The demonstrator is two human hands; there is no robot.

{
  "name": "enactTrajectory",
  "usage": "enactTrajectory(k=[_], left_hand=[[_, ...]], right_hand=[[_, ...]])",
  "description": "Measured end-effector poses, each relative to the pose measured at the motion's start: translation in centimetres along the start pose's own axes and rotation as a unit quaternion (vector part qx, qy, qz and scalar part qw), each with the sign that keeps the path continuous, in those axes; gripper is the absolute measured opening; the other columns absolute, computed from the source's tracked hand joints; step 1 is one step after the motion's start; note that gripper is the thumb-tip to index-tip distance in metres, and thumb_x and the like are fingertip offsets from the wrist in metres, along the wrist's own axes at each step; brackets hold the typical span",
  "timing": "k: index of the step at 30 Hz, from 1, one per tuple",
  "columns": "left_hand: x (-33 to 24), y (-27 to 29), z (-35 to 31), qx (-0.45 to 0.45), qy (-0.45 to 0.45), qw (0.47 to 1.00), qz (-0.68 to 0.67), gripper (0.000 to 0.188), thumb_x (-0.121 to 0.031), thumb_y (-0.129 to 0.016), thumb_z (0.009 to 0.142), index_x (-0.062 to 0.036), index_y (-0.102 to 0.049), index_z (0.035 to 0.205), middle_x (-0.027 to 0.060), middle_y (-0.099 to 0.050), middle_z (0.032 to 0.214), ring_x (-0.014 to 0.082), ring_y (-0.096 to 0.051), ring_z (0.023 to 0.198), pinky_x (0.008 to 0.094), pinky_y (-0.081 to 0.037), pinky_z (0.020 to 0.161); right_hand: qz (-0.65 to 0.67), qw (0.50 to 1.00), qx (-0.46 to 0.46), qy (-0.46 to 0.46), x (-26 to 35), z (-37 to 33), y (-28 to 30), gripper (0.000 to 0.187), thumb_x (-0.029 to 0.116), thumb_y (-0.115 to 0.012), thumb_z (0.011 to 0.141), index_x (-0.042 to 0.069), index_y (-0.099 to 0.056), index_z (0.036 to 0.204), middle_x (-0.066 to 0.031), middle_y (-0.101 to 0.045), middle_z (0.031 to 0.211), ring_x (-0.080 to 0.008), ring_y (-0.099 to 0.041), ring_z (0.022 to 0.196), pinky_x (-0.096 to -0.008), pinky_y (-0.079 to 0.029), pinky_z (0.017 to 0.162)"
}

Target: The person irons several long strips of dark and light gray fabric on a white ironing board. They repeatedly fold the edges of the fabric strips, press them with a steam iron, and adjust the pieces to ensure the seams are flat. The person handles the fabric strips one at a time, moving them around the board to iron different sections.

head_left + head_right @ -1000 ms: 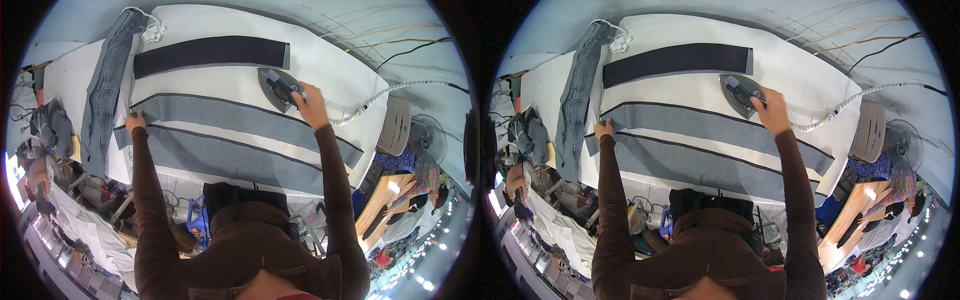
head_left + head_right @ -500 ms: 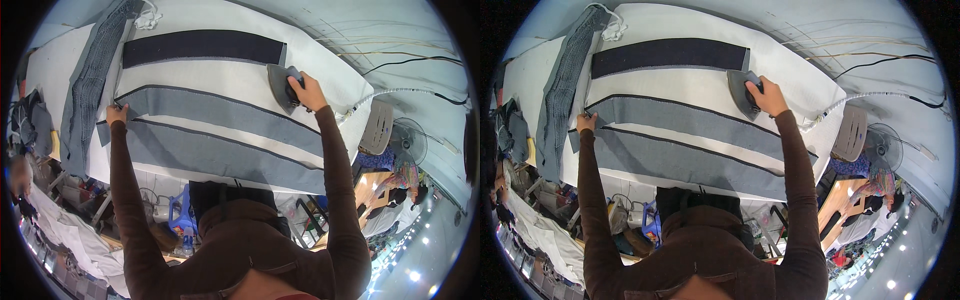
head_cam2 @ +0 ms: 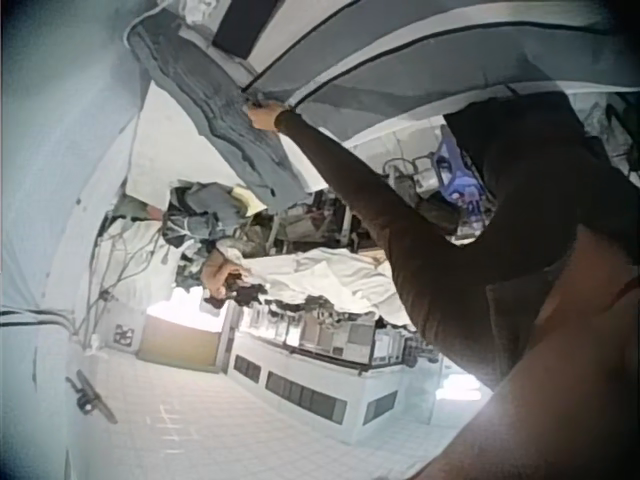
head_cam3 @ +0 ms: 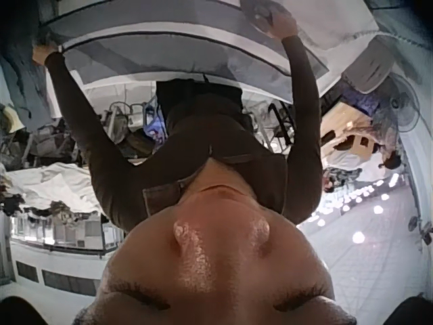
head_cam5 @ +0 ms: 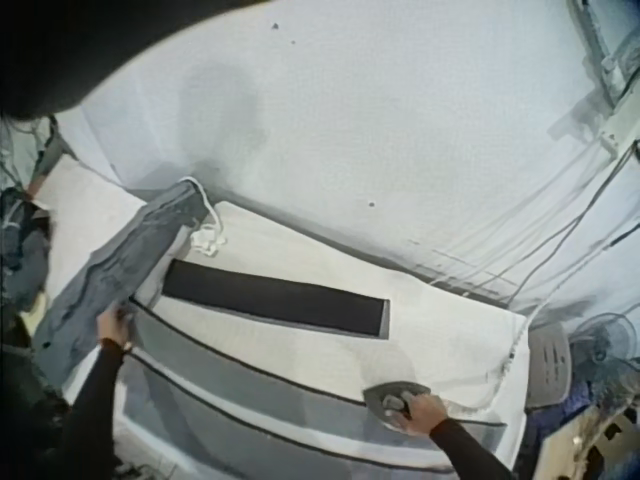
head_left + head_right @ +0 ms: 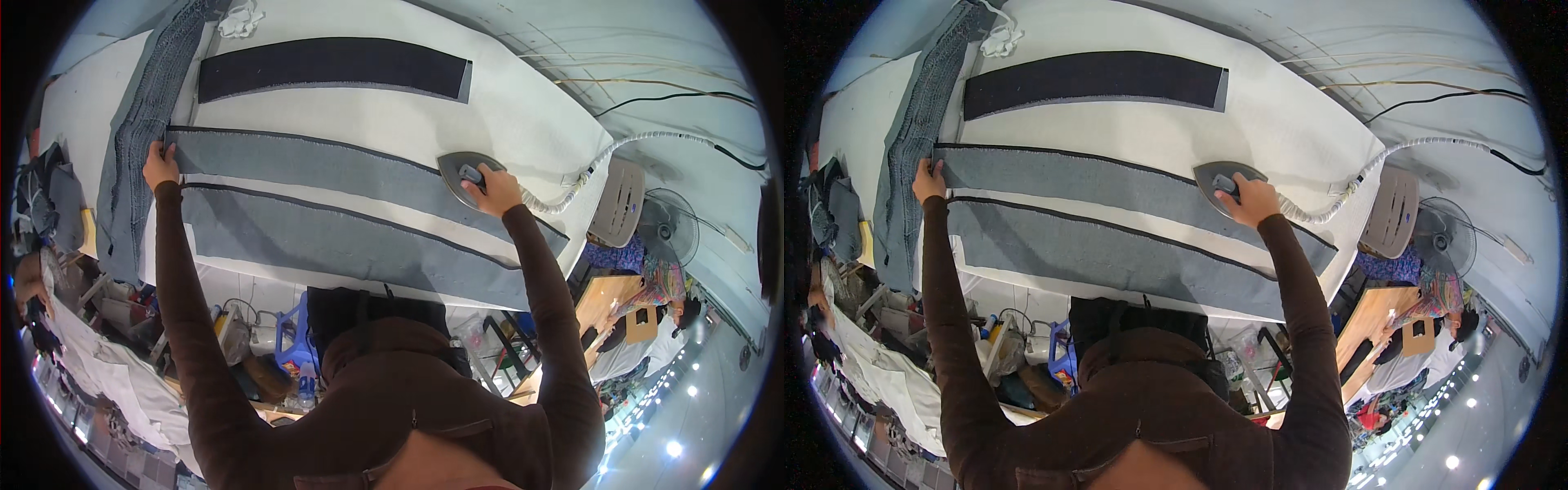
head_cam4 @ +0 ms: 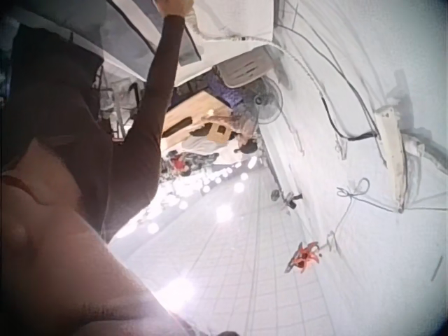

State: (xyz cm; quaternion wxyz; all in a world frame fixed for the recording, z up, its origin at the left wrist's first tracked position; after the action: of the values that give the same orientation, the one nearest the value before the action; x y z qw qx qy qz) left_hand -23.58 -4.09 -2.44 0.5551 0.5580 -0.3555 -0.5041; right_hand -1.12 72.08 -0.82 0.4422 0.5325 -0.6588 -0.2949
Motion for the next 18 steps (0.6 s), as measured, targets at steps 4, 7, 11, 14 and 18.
enactTrajectory(k=[4,7,11,14,18], left_hand=[[-0.5,0.1,0.3,0.024,-0.002,1.000,-0.002,0.029,-0.036,-0.080,0.096,-0.0112,-0.077,0.110,0.0135,-0.081,0.098,0.0368,-0.078,0.093,0.0466,-0.057,0.080],[-0.9,0.5,0.3,0.010,-0.006,1.000,-0.029,0.028,-0.036,-0.080,0.096,-0.0102,-0.079,0.106,0.0125,-0.081,0.096,0.0350,-0.078,0.090,0.0442,-0.057,0.078],[-1.1,0.5,-0.2,-0.004,-0.010,0.999,-0.044,0.028,-0.036,-0.080,0.096,-0.0103,-0.079,0.107,0.0117,-0.081,0.094,0.0341,-0.078,0.089,0.0442,-0.057,0.079],[-0.1,0.2,-0.6,-0.014,0.010,0.998,-0.067,0.027,-0.036,-0.080,0.096,-0.0110,-0.079,0.107,0.0117,-0.081,0.093,0.0340,-0.078,0.088,0.0445,-0.058,0.080],[-0.4,0.0,-1.1,-0.018,0.039,0.992,-0.118,0.025,-0.034,-0.080,0.096,-0.0115,-0.079,0.108,0.0119,-0.081,0.094,0.0353,-0.078,0.088,0.0438,-0.058,0.080]], right_hand=[[-0.014,0.999,0.004,0.030,3.0,1.3,0.0,0.060,0.065,-0.066,0.099,0.006,-0.071,0.111,-0.0199,-0.072,0.074,-0.0444,-0.072,0.072,-0.0563,-0.056,0.067],[-0.016,0.999,0.008,0.048,6.7,3.4,0.4,0.060,0.065,-0.066,0.098,0.006,-0.072,0.110,-0.0198,-0.072,0.074,-0.0436,-0.073,0.073,-0.0559,-0.056,0.068],[-0.021,0.996,0.024,0.079,12.3,6.0,0.5,0.059,0.064,-0.067,0.098,0.006,-0.073,0.106,-0.0196,-0.072,0.075,-0.0432,-0.073,0.073,-0.0551,-0.057,0.069],[-0.021,0.994,0.023,0.103,16.8,8.0,0.3,0.059,0.065,-0.067,0.098,0.006,-0.073,0.101,-0.0198,-0.073,0.075,-0.0435,-0.073,0.072,-0.0547,-0.057,0.068],[-0.032,0.993,0.025,0.112,21.9,10.6,-0.3,0.059,0.065,-0.067,0.098,0.006,-0.072,0.097,-0.0212,-0.073,0.076,-0.0447,-0.073,0.073,-0.0549,-0.058,0.068]])
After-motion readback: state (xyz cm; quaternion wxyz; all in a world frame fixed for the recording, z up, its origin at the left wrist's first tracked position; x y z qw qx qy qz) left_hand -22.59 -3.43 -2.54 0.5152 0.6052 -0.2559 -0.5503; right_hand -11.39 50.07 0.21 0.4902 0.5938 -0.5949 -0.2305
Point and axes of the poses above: each hand's wrist, its own z-axis towards the middle knuckle, its own y-axis out of the back of the hand, x = y × z, the point moved 8 cm from there along z, towards the middle knuckle
